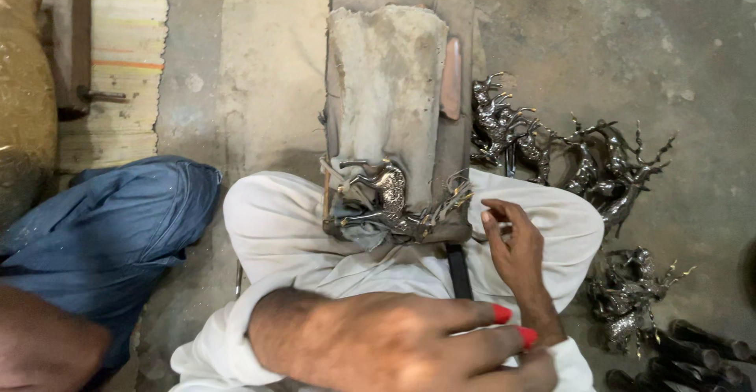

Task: The person sits cross-legged on the floor holding a silver metal horse figurine against a leather sandbag and uses a small punch tool and a wooden mallet to hammer and shape details into the figurine. The person repositions the figurine and the punch repeatedly while striking, with finished metal figurines piled beside them.

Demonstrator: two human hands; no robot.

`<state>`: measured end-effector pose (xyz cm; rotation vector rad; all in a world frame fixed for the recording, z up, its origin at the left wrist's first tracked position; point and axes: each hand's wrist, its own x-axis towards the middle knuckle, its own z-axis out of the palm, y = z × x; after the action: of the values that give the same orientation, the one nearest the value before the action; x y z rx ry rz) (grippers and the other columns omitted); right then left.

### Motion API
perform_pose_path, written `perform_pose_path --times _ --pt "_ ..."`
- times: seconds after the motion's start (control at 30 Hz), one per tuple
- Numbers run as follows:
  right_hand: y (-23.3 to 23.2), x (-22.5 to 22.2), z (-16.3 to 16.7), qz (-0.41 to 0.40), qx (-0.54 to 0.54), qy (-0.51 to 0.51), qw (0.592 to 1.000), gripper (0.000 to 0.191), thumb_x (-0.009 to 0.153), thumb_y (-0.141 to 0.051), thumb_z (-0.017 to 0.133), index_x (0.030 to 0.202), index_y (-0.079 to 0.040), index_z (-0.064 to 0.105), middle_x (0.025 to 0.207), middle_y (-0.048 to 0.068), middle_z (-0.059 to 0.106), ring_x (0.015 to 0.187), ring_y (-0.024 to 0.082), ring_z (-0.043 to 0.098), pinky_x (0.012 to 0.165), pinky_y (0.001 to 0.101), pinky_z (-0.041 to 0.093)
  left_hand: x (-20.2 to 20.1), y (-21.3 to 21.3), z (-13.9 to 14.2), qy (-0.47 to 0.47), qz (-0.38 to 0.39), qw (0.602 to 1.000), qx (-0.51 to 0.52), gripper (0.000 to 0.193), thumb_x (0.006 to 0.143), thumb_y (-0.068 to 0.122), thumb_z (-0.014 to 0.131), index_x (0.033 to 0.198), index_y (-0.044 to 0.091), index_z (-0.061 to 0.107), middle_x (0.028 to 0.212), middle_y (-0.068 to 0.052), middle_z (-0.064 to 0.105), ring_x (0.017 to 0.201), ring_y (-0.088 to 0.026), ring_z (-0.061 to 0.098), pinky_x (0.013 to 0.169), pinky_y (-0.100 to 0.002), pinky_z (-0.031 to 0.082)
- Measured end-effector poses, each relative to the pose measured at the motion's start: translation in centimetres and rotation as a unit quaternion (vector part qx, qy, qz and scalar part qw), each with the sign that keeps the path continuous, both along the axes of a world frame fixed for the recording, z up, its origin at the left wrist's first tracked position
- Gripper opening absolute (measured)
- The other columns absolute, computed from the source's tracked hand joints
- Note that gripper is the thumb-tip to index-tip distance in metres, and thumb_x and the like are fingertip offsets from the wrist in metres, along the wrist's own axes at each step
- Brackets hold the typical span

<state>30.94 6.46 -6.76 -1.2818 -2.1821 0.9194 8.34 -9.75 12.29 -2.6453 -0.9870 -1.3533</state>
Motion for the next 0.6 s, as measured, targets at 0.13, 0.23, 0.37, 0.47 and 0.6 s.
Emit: perform_pose_path --times 0.13,0.23,0.37,0.47,0.6 --pt "0.2 -1.9 -1.2 0.026 -0.003 0.166 0.986 0.029 0.109 -0.024 0.054 0.123 -0.001 0.064 0.112 0.009 0.070 0.105 0.018 0.068 0.092 0.0309 0.052 -2.2 -1.2 1.8 0.042 0.087 0.994 0.051 0.017 0.099 0.011 0.075 0.111 -0.002 0.070 0.107 -0.007 0.074 0.101 -0.018 0.076 0.094 -0.031 0.065" --pt "0.1 -3.7 -2.4 0.062 0.018 0.235 0.970 0.031 0.110 -0.023 0.050 0.124 0.000 0.063 0.112 0.008 0.063 0.107 0.018 0.061 0.097 0.0303 0.048 -3.6 -2.6 1.4 -0.063 0.094 0.993 -0.028 0.025 0.097 0.017 0.075 0.111 -0.002 0.069 0.098 -0.011 0.076 0.095 -0.021 0.078 0.087 -0.033 0.066" --pt "-0.4 -5.4 -3.6 0.084 0.036 0.222 0.971 0.027 0.107 -0.023 0.053 0.115 0.000 0.066 0.102 0.008 0.059 0.096 0.018 0.056 0.089 0.0310 0.046 -7.1 -1.9 -4.2 -0.263 0.330 0.906 -0.031 0.038 0.090 0.006 0.079 0.122 -0.003 0.061 0.075 -0.006 0.067 0.080 -0.015 0.077 0.064 -0.027 0.057" --pt "-0.5 -6.0 -4.3 0.078 0.054 0.236 0.967 0.026 0.109 -0.024 0.053 0.109 -0.001 0.065 0.101 0.008 0.056 0.095 0.018 0.054 0.088 0.0319 0.045 -12.5 1.3 -11.5 -0.481 0.352 0.794 -0.116 0.030 0.100 -0.001 0.065 0.128 -0.001 0.056 0.086 -0.004 0.070 0.080 -0.009 0.071 0.076 -0.029 0.057" --pt "-0.3 -6.0 -5.2 0.082 0.076 0.213 0.971 0.032 0.110 -0.025 0.051 0.099 -0.001 0.068 0.105 0.009 0.048 0.101 0.019 0.050 0.092 0.0337 0.044 -16.0 4.4 -20.9 -0.248 0.523 0.735 -0.354 0.020 0.093 0.002 0.059 0.113 0.003 0.059 0.087 -0.013 0.079 0.085 -0.030 0.076 0.082 -0.042 0.057"
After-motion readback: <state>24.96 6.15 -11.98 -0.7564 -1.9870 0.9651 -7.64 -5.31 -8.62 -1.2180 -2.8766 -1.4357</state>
